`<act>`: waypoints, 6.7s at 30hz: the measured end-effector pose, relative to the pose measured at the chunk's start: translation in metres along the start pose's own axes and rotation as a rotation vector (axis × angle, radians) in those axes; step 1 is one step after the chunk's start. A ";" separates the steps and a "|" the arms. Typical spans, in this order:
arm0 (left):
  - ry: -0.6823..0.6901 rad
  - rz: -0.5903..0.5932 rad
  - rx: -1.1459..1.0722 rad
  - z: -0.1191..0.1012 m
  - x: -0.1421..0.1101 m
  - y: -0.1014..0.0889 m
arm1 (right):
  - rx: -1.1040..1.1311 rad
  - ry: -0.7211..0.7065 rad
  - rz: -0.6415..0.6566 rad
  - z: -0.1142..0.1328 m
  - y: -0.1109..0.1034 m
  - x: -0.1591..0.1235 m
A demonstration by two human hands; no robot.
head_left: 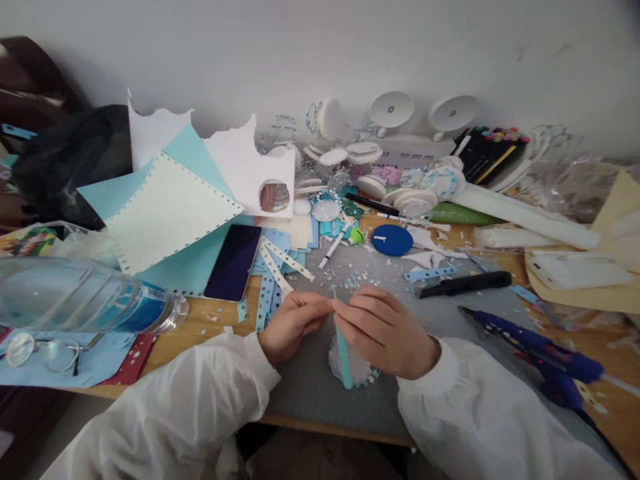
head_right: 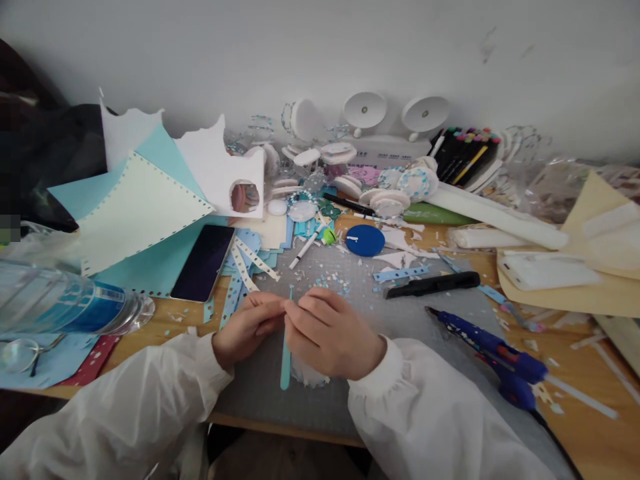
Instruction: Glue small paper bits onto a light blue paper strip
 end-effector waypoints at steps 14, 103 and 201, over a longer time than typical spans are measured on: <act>0.447 0.253 1.095 -0.012 -0.010 0.017 | 0.955 1.217 -0.426 -0.051 0.034 -0.090; 0.069 0.322 0.390 -0.011 0.000 0.011 | 0.997 1.279 -0.663 -0.066 0.008 -0.084; 0.219 -0.004 0.207 -0.009 0.001 0.000 | 1.392 1.297 -0.419 -0.041 0.024 -0.076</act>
Point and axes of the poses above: each hand's wrist, its own x-axis towards the middle knuckle, its own y-axis out of the palm, z = x × y, the point moved 5 cm from there along x, towards the middle knuckle, and after that the axes turned 1 degree about x, right-handed, at the moved point
